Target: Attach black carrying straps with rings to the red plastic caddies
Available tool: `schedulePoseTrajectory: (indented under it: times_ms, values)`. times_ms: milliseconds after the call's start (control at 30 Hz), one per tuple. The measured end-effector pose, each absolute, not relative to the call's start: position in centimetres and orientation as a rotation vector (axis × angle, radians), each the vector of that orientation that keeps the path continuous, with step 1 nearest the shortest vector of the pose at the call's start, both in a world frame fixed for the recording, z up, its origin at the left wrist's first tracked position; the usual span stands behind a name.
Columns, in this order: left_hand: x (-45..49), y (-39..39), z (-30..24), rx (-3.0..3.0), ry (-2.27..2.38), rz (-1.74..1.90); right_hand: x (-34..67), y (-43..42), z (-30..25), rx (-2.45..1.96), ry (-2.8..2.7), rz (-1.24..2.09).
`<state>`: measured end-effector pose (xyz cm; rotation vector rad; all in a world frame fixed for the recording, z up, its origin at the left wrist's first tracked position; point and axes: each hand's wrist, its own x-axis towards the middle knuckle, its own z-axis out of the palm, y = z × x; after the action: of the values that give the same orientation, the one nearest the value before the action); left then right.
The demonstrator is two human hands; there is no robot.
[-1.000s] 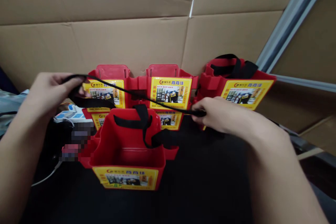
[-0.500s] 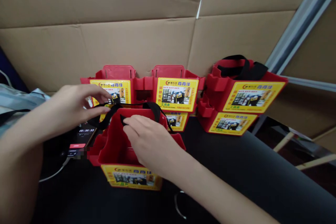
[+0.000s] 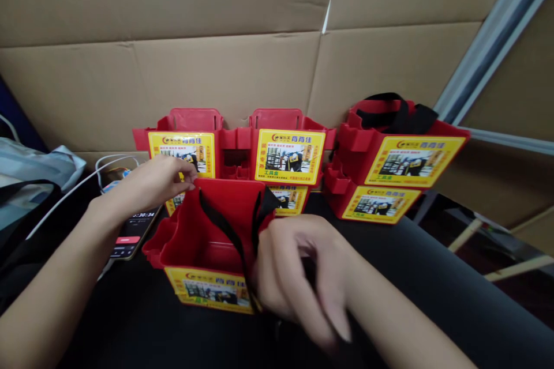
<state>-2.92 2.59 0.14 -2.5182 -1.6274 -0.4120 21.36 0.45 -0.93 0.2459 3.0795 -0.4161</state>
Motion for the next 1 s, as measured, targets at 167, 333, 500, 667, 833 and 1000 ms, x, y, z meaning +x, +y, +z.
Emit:
schedulePoseTrajectory:
  times_ms: [167,333,500,667,833,1000]
  values:
    - [-2.7,2.9,0.0,-2.626,-1.458,-0.391,18.5,-0.6,-2.5,0.935,3.422,-0.517]
    - [-2.6,2.9,-0.1,-2.689,-1.440,-0.425,16.9,-1.3,-3.8,1.095,3.239,0.138]
    - [-2.4,2.7,0.2,-2.658,-1.493,-0.415,18.8,-0.7,-3.1,0.483,3.271,-0.649]
    - [-2.4,2.5,0.3,-2.718,-1.532,-0.447,19.6,0.7,-2.6,0.795,3.348,-0.891]
    - [-2.6,2.9,0.1,-2.716,-1.484,-0.450,18.6,0.0,-2.6,1.134,3.437,-0.683]
    - [-2.7,3.1,0.1,-2.742,-1.447,-0.467,18.0,-1.2,-3.7,0.960,3.238,-0.154]
